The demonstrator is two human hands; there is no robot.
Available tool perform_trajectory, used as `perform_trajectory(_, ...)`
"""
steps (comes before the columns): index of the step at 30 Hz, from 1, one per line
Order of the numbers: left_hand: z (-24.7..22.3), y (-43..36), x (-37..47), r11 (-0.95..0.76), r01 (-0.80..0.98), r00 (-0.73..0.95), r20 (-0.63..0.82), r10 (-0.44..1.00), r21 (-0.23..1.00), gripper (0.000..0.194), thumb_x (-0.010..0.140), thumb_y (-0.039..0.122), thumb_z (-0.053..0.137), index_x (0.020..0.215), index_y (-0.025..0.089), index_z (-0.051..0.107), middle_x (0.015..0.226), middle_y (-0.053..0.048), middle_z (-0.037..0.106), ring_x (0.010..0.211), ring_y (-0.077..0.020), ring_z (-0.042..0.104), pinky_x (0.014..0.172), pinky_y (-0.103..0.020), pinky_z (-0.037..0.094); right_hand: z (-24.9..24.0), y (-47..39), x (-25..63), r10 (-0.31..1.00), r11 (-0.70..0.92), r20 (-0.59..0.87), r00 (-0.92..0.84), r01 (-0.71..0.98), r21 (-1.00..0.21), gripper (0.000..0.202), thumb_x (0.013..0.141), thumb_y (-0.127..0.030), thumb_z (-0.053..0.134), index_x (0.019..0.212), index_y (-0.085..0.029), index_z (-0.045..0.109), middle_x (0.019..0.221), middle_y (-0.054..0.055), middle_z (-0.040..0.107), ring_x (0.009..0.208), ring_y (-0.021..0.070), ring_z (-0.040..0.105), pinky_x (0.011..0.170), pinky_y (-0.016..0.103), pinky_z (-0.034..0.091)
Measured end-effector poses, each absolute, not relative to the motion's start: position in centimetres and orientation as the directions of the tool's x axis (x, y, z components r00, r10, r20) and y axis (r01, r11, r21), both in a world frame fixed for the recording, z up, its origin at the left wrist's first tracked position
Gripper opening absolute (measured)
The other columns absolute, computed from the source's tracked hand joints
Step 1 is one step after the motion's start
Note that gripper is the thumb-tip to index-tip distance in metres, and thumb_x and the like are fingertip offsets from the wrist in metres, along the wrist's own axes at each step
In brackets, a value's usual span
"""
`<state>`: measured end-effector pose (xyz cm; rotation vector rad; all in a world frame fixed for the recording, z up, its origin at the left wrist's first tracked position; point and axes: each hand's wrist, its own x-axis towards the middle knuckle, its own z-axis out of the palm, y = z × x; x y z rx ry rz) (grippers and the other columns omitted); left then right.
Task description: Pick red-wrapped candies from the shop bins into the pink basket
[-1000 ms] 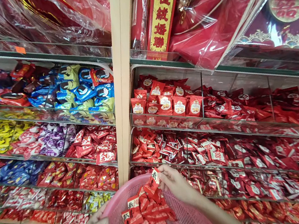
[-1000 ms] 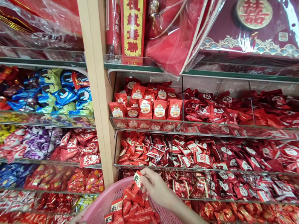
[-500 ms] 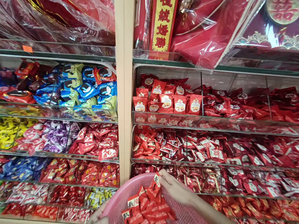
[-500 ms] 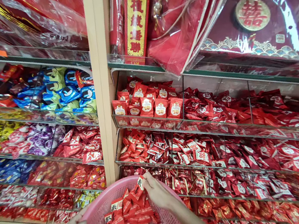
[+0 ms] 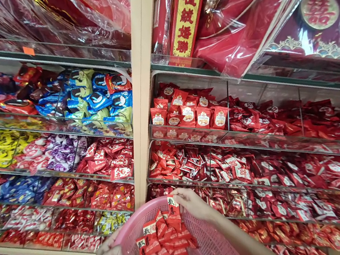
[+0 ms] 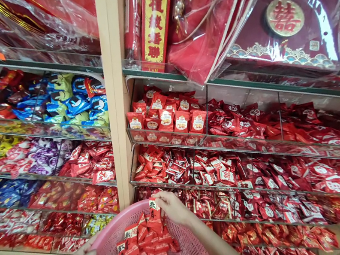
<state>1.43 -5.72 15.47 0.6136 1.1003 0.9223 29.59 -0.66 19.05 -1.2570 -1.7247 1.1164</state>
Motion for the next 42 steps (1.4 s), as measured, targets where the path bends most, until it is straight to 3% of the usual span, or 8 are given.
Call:
perform_trajectory(4, 14.7, -5.4, 1.3, 0.501, -0.292, 0.159, -0.475, 0.865, 0.815, 0.076, 0.049, 0.007, 0.055, 0.124, 0.02, 0.055, 0.108, -0.003, 0.068, 0.052, -0.0175, 0.054, 0.045, -0.027, 0.043, 18.0, -0.1, 29.0, 0.974, 0.117, 0.016, -0.227, 0.442, -0.889, 0.019, 0.085, -0.031, 0.044, 0.089, -0.018, 0.057, 0.058, -0.006, 0.051, 0.042, 0.0081, 0.046, 0.044, 0.02, 0.036)
perform_trajectory(10, 14.2, -5.0, 1.3, 0.462, -0.272, 0.086, -0.457, 0.885, 0.844, 0.074, 0.048, 0.005, 0.056, 0.12, 0.021, 0.059, 0.113, 0.0, 0.067, 0.093, -0.0247, 0.061, 0.058, -0.023, 0.047, 16.9, 0.3, 28.1, 0.991, 0.133, 0.088, -0.106, 0.571, -0.81, 0.008, 0.082, -0.027, 0.049, 0.088, -0.022, 0.052, 0.053, -0.008, 0.049, 0.041, 0.0085, 0.045, 0.045, 0.019, 0.031)
perform_trajectory(18, 14.6, -5.1, 1.0, 0.452, -0.265, 0.061, -0.453, 0.889, 0.852, 0.079, 0.046, 0.005, 0.059, 0.122, 0.026, 0.057, 0.113, 0.003, 0.067, 0.11, -0.0276, 0.054, 0.073, -0.025, 0.048, 17.6, -0.3, 27.2, 0.977, 0.136, 0.199, -0.073, 0.935, -0.327, 0.007, 0.083, -0.031, 0.055, 0.085, -0.024, 0.055, 0.069, -0.002, 0.064, 0.065, 0.015, 0.06, 0.057, 0.022, 0.032)
perform_trajectory(23, 14.9, -5.1, 1.2, 0.467, -0.276, 0.084, -0.463, 0.883, 0.84, 0.08, 0.046, 0.006, 0.058, 0.124, 0.024, 0.057, 0.108, -0.002, 0.069, 0.098, -0.0311, 0.06, 0.068, -0.031, 0.05, 18.1, -0.7, 26.6, 0.983, 0.121, 0.152, -0.098, 0.981, -0.153, 0.017, 0.085, -0.036, 0.055, 0.094, -0.022, 0.056, 0.085, 0.003, 0.069, 0.075, 0.0197, 0.064, 0.06, 0.026, 0.035)
perform_trajectory(29, 15.4, -5.1, 1.4, 0.517, -0.27, 0.248, -0.46, 0.853, 0.812, 0.079, 0.051, 0.009, 0.053, 0.129, 0.017, 0.051, 0.101, -0.007, 0.07, 0.054, -0.0205, 0.061, 0.053, -0.031, 0.047, 18.1, -0.8, 26.5, 0.976, 0.142, 0.185, -0.114, 0.979, -0.146, 0.02, 0.086, -0.038, 0.052, 0.096, -0.02, 0.057, 0.096, 0.007, 0.067, 0.079, 0.0205, 0.064, 0.061, 0.026, 0.036)
perform_trajectory(34, 15.2, -5.0, 1.4, 0.518, -0.294, 0.159, -0.494, 0.855, 0.803, 0.085, 0.05, 0.007, 0.054, 0.134, 0.018, 0.044, 0.102, -0.006, 0.069, 0.062, -0.0209, 0.062, 0.054, -0.029, 0.046, 19.8, -1.9, 26.6, 0.958, 0.196, 0.253, -0.139, 0.956, -0.217, 0.022, 0.092, -0.03, 0.039, 0.084, -0.021, 0.057, 0.088, 0.004, 0.066, 0.068, 0.0169, 0.062, 0.058, 0.026, 0.033)
perform_trajectory(38, 15.4, -4.9, 1.7, 0.546, -0.336, 0.191, -0.512, 0.837, 0.767, 0.093, 0.051, 0.005, 0.052, 0.14, 0.021, 0.031, 0.085, -0.002, 0.07, 0.054, -0.0192, 0.058, 0.052, -0.029, 0.044, 22.5, -2.0, 27.0, 0.916, 0.262, 0.367, -0.159, 0.932, -0.251, 0.033, 0.094, -0.041, 0.035, 0.081, -0.021, 0.058, 0.082, 0.003, 0.064, 0.066, 0.0148, 0.059, 0.058, 0.025, 0.031)
perform_trajectory(42, 15.9, -4.7, 2.0, 0.533, -0.316, 0.196, -0.496, 0.846, 0.785, 0.094, 0.052, 0.004, 0.05, 0.142, 0.011, 0.023, 0.063, 0.001, 0.065, 0.05, -0.0185, 0.055, 0.048, -0.026, 0.042, 25.8, 0.6, 28.4, 0.863, 0.236, 0.485, -0.14, 0.961, -0.143, 0.035, 0.094, -0.041, 0.034, 0.087, -0.019, 0.06, 0.084, 0.005, 0.063, 0.074, 0.0166, 0.055, 0.066, 0.026, 0.032)
